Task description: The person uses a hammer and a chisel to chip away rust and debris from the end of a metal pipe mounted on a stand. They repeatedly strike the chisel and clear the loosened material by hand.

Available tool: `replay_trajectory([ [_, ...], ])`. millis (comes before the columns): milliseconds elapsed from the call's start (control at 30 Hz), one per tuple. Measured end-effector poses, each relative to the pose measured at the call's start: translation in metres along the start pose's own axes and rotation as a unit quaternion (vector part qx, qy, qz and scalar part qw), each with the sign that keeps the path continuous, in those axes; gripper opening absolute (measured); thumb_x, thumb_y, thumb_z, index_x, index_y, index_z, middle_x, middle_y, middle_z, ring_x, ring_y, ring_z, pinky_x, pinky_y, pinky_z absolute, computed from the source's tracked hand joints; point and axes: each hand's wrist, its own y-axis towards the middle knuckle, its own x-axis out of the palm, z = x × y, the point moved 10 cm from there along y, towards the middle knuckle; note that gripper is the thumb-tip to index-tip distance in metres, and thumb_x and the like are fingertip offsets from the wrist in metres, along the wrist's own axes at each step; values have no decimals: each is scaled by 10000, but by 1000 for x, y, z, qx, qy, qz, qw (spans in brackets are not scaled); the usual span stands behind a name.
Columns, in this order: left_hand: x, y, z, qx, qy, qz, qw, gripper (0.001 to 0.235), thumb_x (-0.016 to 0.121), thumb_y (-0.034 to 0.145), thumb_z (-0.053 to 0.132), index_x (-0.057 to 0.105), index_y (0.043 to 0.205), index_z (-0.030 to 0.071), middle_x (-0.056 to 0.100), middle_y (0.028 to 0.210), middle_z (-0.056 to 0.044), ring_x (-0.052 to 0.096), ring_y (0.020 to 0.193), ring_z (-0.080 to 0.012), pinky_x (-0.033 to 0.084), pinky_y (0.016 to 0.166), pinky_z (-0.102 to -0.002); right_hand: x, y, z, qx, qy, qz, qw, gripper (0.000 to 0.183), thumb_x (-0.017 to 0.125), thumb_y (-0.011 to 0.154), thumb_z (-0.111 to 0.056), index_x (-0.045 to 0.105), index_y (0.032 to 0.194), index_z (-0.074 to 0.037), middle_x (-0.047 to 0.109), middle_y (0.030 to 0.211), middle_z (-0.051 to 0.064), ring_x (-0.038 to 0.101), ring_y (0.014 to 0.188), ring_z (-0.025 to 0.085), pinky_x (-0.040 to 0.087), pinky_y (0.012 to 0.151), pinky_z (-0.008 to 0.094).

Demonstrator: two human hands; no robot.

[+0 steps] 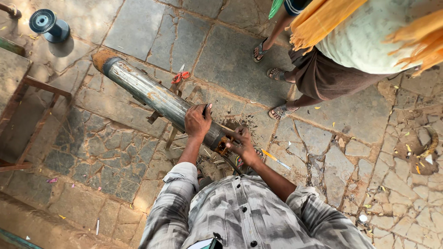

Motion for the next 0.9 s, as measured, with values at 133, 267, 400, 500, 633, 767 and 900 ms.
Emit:
replay_trajectory([
  [133, -5, -7, 0, 2, 12, 12, 1000, 304, 639, 996, 314, 738, 901, 43, 769, 950, -147, 734, 884, -322, 580, 870, -457, 14, -11, -24, -94, -253, 3, 963, 751, 726, 790, -599, 599, 1470, -308, 403, 1337, 183, 371, 1275, 360, 304, 1124, 559],
  [267, 10, 3, -9, -8, 6, -17, 1000, 344, 606, 1045, 358, 739, 960, 52, 766, 966, -140, 739, 881, -294, 573, 901, -447, 10, -6, -16, -58, -349, -3, 935, 623, 709, 872, -617, 604, 1433, -368, 433, 1370, 157, 380, 1297, 339, 322, 1128, 577],
  [400, 11, 4, -10, 13, 15, 5, 1000, 358, 590, 1045, 373, 745, 966, 60, 770, 975, -137, 742, 886, -288, 562, 921, -443, 0, -7, -20, -86, -285, 61, 953, 639, 731, 846, -581, 592, 1430, -362, 407, 1390, 237, 352, 1316, 394, 329, 1099, 609],
  [500, 13, 1, -10, 1, 11, -3, 1000, 355, 583, 1040, 370, 744, 962, 63, 774, 973, -129, 744, 883, -278, 568, 912, -427, 4, -8, -17, -74, -233, 58, 968, 720, 739, 820, -580, 576, 1483, -355, 418, 1370, 234, 362, 1325, 396, 265, 1156, 635],
  [633, 6, 0, -4, 8, 32, 3, 999, 353, 614, 1024, 373, 747, 941, 56, 770, 955, -150, 739, 880, -297, 569, 893, -428, 16, -12, -24, -88, -231, 27, 969, 813, 755, 817, -615, 530, 1535, -306, 513, 1393, 156, 371, 1361, 380, 209, 1175, 661],
  [767, 6, 3, -6, -6, 8, -9, 1000, 358, 612, 1025, 371, 748, 933, 53, 773, 939, -137, 740, 853, -287, 570, 880, -433, 18, -17, -32, -82, -285, 16, 955, 812, 742, 760, -676, 560, 1476, -338, 472, 1334, 185, 383, 1296, 367, 307, 1120, 579],
  [900, 4, -3, -5, 8, 13, -13, 1000, 334, 612, 1025, 345, 747, 943, 51, 770, 927, -136, 741, 834, -284, 573, 875, -427, 32, -28, -48, -142, -401, -16, 905, 777, 687, 763, -736, 575, 1446, -383, 472, 1335, 188, 382, 1225, 364, 324, 1051, 556],
])
